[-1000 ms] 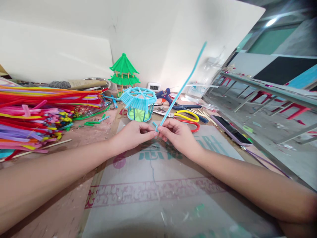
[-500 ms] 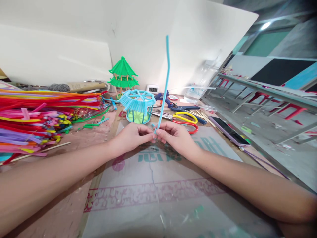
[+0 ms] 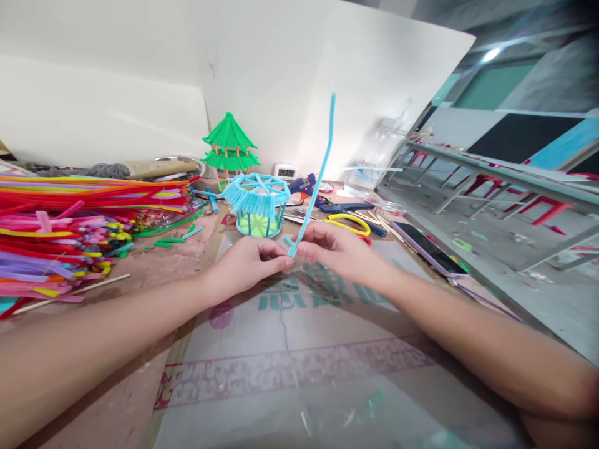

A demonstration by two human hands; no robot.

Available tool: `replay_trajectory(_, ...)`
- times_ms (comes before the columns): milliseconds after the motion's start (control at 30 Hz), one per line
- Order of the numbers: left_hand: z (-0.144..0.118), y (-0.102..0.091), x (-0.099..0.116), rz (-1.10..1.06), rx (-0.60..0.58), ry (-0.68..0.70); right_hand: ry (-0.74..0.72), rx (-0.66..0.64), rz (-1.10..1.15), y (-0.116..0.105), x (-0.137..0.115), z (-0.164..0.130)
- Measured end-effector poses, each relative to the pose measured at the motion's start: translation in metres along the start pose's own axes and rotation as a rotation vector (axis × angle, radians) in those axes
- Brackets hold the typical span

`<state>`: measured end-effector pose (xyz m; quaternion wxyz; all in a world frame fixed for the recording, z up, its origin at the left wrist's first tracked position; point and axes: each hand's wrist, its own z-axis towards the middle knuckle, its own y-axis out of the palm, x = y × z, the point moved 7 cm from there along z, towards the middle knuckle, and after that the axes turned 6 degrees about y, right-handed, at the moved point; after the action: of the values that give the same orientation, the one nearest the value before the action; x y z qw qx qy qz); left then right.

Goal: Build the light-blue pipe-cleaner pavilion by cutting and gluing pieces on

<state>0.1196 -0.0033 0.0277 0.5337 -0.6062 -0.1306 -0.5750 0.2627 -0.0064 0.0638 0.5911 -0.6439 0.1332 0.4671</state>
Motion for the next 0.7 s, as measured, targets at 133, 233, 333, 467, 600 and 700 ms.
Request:
replay_trajectory(133,-0.001,-0.001,-0.001,-0.032,0.006,-0.014,0.136,-0.034,-0.589,-0.059,0.022,0.002)
replay_trajectory(233,0.000,-0.001,-0.002,-0.044,0.014,-0.006,0.287,-0.054,-0.860,-0.093,0.058,0.006)
replay_trajectory(333,0.000,-0.002,-0.001,-0.048,0.022,0.007,0.295,-0.117,-0.857,-0.093,0.082,0.010)
replay_trajectory(467,-0.001,-0.005,0.003,-0.035,0.038,-0.035,0.246,-0.008,-0.741,-0.082,0.086,0.014)
replay_trajectory(600,-0.002,-0.020,0.024,-0.019,0.077,-0.014,0.218,0.022,-0.685,-0.082,0.087,0.013)
replay_trajectory(700,-0.003,-0.039,0.044,0.023,0.129,0.033,0.113,0.054,-0.548,-0.096,0.076,0.013)
